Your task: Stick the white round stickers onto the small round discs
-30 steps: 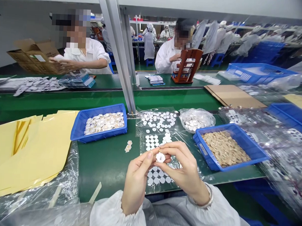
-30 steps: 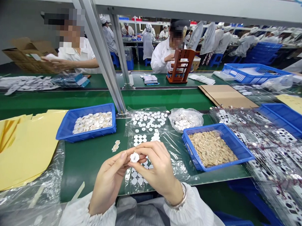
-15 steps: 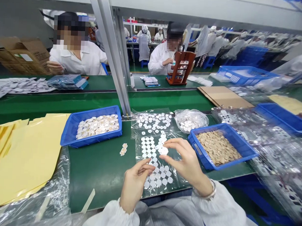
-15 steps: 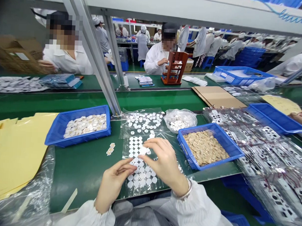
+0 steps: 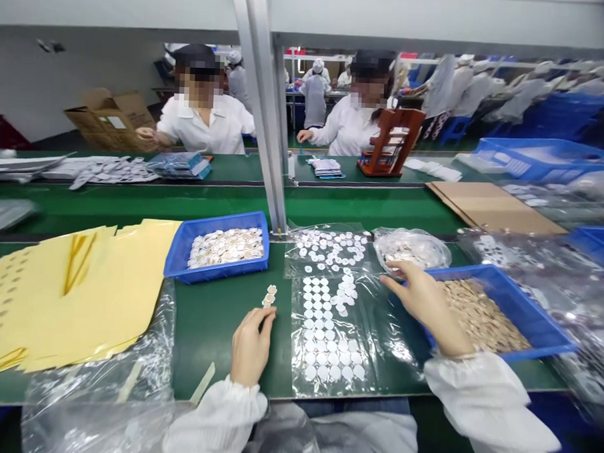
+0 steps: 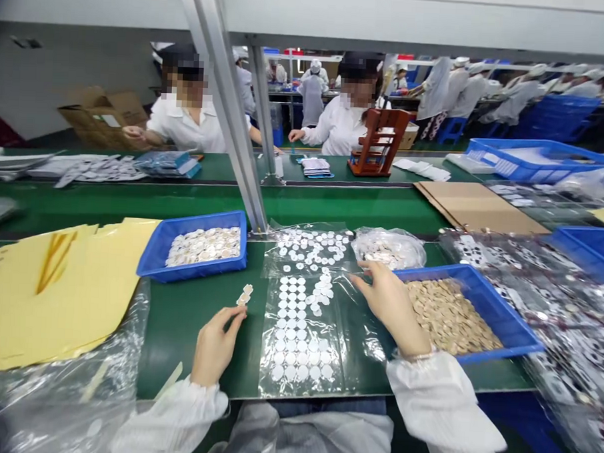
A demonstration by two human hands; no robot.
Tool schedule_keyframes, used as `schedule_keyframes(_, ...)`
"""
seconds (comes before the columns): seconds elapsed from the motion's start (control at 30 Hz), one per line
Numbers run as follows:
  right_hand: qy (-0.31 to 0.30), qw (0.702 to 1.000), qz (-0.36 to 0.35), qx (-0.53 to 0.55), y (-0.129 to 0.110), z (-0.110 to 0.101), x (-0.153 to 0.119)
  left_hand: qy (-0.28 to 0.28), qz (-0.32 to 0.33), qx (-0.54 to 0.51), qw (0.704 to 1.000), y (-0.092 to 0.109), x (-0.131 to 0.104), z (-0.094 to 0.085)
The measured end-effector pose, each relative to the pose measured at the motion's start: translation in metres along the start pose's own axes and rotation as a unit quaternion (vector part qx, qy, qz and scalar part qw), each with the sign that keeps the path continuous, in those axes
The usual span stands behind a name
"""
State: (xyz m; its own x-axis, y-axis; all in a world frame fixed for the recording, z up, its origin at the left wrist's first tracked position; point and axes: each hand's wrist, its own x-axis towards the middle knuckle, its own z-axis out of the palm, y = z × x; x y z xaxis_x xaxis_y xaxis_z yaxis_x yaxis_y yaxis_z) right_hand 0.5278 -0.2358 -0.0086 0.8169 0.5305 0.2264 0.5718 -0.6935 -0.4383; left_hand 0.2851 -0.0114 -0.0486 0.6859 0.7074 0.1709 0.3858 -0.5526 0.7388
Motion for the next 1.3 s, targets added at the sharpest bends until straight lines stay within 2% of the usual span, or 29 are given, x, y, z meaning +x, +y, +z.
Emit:
schedule_keyframes(0.1, -0.025, 0.997, -0.038, 0.070, -0.011, 0.011, -0.019, 0.028, -0.022, 0.038, 0.999, -0.015, 0.018, 0.001)
schedule_keyframes(0.23, -0.039, 0.991, -0.055, 0.118, -0.019, 0.016, -0.031, 0.042, -0.011, 0.064, 0.997, -0.024, 0.035, 0.013)
schedule_keyframes(0.37, -0.036, 0.990, -0.049, 0.124, -0.019, 0.014, -0.034, 0.042, 0.003, 0.057, 0.997, -0.026, 0.040, 0.024)
schedule_keyframes(0.5, -0.020, 0.988, -0.061, 0.142, -0.025, 0.011, -0.038, 0.040, 0.017, 0.020, 0.999, -0.022, 0.035, 0.025)
schedule_keyframes(0.63, -0.045, 0.973, -0.095, 0.207, -0.049, 0.020, -0.042, 0.016, 0.021, -0.043, 0.999, -0.005, 0.026, 0.023)
schedule_keyframes(0.87, -0.095, 0.945, -0.131, 0.285, -0.099, 0.050, -0.046, -0.093, 0.002, -0.195, 0.976, 0.049, 0.011, 0.018)
schedule_keyframes(0.97, -0.083, 0.943, -0.141, 0.289, -0.108, 0.052, -0.049, -0.113, -0.027, -0.257, 0.959, 0.061, 0.008, 0.017)
schedule_keyframes(1.1, -0.049, 0.941, -0.095, 0.323, -0.112, 0.044, -0.054, -0.099, -0.062, -0.306, 0.945, 0.067, 0.009, 0.015)
schedule_keyframes(1.17, -0.052, 0.920, -0.046, 0.385, -0.114, 0.041, -0.054, -0.093, -0.083, -0.334, 0.934, 0.071, 0.010, 0.013)
schedule_keyframes(1.3, -0.101, 0.841, 0.043, 0.530, -0.116, 0.038, -0.052, -0.127, -0.095, -0.388, 0.908, 0.080, 0.009, 0.007)
